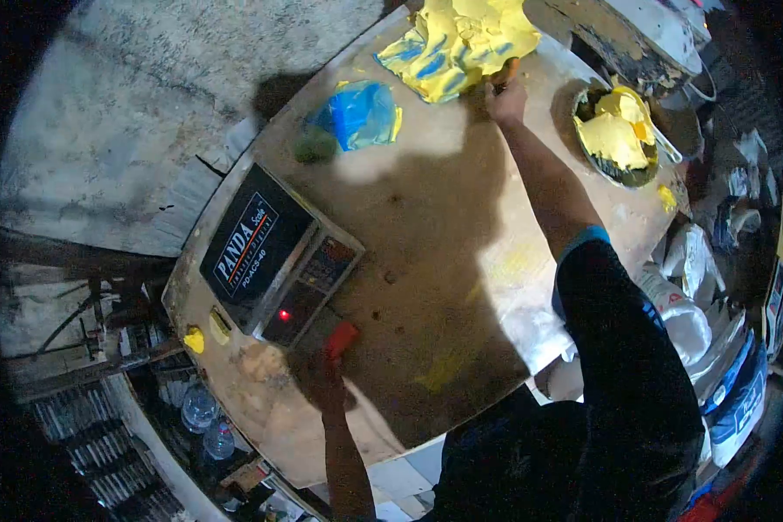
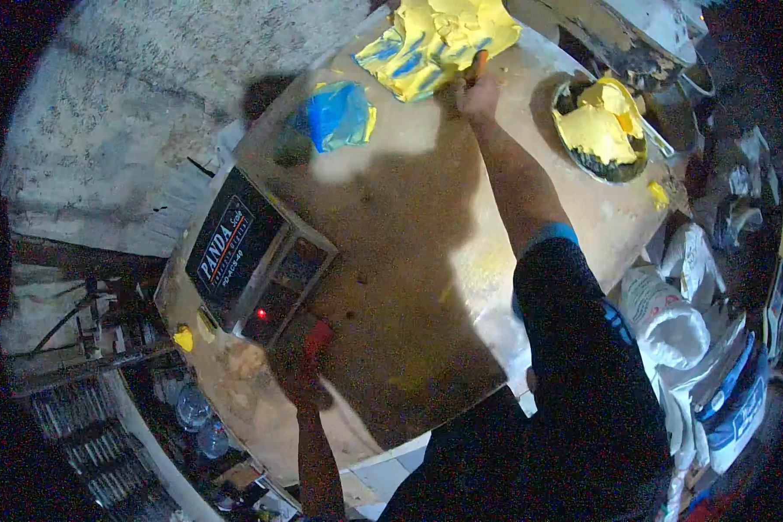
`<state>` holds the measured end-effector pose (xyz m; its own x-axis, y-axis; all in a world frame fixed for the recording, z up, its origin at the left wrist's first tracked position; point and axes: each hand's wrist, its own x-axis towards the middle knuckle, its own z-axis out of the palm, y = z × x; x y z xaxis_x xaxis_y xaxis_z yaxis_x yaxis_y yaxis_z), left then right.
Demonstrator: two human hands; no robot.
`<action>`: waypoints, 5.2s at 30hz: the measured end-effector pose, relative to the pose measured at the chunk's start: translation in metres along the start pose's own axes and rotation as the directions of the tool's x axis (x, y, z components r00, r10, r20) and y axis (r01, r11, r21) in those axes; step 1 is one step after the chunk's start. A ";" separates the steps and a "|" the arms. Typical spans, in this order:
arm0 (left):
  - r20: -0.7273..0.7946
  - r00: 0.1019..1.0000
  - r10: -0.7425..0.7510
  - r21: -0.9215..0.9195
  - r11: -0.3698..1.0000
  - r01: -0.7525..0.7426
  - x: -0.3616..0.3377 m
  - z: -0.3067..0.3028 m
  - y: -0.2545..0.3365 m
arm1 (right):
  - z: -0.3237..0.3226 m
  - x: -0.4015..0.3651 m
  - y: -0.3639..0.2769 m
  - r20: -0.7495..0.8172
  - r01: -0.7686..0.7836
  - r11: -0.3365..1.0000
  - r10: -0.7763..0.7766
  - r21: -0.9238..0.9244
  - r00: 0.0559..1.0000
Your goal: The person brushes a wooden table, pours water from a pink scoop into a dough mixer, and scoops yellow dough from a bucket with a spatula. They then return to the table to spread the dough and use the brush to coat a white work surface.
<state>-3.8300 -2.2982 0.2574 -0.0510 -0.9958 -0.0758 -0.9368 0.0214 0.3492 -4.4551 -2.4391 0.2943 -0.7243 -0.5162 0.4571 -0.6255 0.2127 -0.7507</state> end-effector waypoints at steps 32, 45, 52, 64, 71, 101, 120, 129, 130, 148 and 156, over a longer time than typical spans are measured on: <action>0.089 0.938 0.335 -0.156 0.935 -0.319 -0.005 -0.029 -0.028 | -0.291 -0.210 0.137 -0.012 -0.064 0.960 0.063 -0.273 0.998; 0.119 0.993 -0.004 -0.038 0.999 0.009 -0.008 -0.028 0.091 | -0.162 -0.192 -0.131 0.997 -0.150 0.986 0.073 -0.076 -0.022; 0.142 0.987 -0.081 0.090 0.994 0.068 -0.005 -0.023 0.085 | -0.047 -0.062 -0.014 0.299 0.117 0.958 -0.035 -0.262 0.954; -0.041 0.999 -0.036 -0.328 0.945 0.020 0.021 0.009 0.019 | -0.011 -0.075 0.009 0.409 0.030 0.908 -0.217 0.418 0.886; -0.193 0.968 -0.164 -0.658 0.753 -0.003 0.049 0.015 0.054 | 0.150 -0.095 -0.040 0.210 0.404 0.911 -0.413 0.090 0.886; -0.348 0.910 -0.226 -0.624 0.780 -0.045 -0.187 -0.069 -0.260 | -0.081 -0.576 -0.303 0.801 -0.248 0.834 -0.325 0.494 0.502; -0.175 0.791 -0.586 -0.246 0.804 0.542 -0.442 -0.035 -0.500 | -0.091 -0.596 -0.291 0.838 -0.328 0.829 -0.270 0.453 0.474; 0.337 0.423 -0.841 -0.260 0.349 0.901 -0.511 -0.026 -0.409 | -0.089 -0.259 -0.056 0.313 0.134 0.913 -0.007 -0.385 0.950; 0.373 0.400 -0.837 -0.267 0.316 0.910 -0.501 -0.021 -0.388 | -0.062 -0.288 -0.084 0.417 0.119 0.964 -0.009 -0.238 0.909; 0.506 0.430 -0.748 -0.413 0.228 0.882 -0.371 0.006 -0.275 | -0.052 -0.002 0.033 0.233 0.252 0.821 -0.150 -0.513 0.961; 0.555 0.348 -0.755 -0.475 0.055 0.878 -0.490 -0.020 -0.345 | -0.016 -0.218 -0.057 0.256 0.136 0.957 -0.068 -0.256 0.964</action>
<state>-3.4746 -1.8193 0.1922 0.4977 -0.3132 -0.8088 0.0676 -0.9157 0.3961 -4.2662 -2.3252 0.2457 -0.5814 -0.7247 0.3698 -0.7712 0.3459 -0.5344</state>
